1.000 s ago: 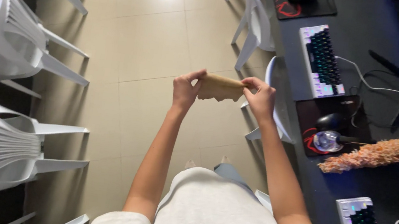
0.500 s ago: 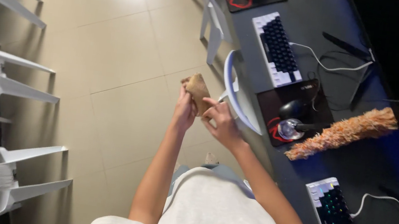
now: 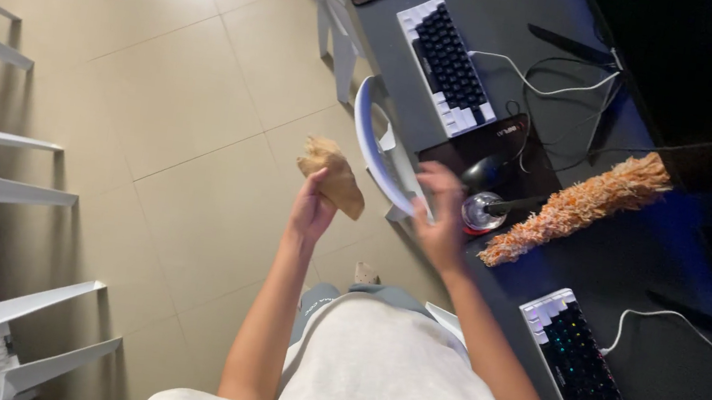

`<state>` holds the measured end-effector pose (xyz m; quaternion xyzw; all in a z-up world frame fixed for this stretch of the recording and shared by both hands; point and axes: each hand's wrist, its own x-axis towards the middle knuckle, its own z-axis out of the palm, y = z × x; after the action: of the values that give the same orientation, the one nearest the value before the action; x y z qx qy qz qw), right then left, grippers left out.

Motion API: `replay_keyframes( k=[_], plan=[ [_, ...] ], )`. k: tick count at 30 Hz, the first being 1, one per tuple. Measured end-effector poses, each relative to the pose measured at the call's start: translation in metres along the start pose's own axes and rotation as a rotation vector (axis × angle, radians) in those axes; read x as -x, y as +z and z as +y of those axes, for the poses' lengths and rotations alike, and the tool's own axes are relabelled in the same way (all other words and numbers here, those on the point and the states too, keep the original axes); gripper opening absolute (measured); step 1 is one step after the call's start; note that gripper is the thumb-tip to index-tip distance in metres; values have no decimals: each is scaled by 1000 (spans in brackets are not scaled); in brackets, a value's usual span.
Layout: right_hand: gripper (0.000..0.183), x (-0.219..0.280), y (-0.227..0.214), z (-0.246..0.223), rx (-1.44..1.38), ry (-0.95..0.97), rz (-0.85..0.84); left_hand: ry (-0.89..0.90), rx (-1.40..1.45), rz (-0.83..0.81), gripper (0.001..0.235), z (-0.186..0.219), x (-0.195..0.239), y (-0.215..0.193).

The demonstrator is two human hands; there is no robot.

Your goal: The person cleans multiple computer desks in a row using a cloth and a spray bottle. They wipe the surfaces, keyboards, and mouse pads, moving from one station to the next.

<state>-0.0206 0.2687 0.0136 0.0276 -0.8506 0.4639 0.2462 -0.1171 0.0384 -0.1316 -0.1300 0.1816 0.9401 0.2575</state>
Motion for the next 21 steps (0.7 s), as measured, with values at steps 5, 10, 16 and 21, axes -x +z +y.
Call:
replay_keyframes(
  k=[5,10,16,21],
  plan=[
    [58,27,-49,66,209,176,379,-10,26,-21,52,5,0,12],
    [74,41,-71,85,469,233,400,-5,35,-37,53,3,0,25],
    [68,44,-68,87,356,159,278,-30,-64,71,54,-14,-7,12],
    [69,47,-60,84,495,73,457,-55,-160,44,53,-18,-12,10]
  ],
)
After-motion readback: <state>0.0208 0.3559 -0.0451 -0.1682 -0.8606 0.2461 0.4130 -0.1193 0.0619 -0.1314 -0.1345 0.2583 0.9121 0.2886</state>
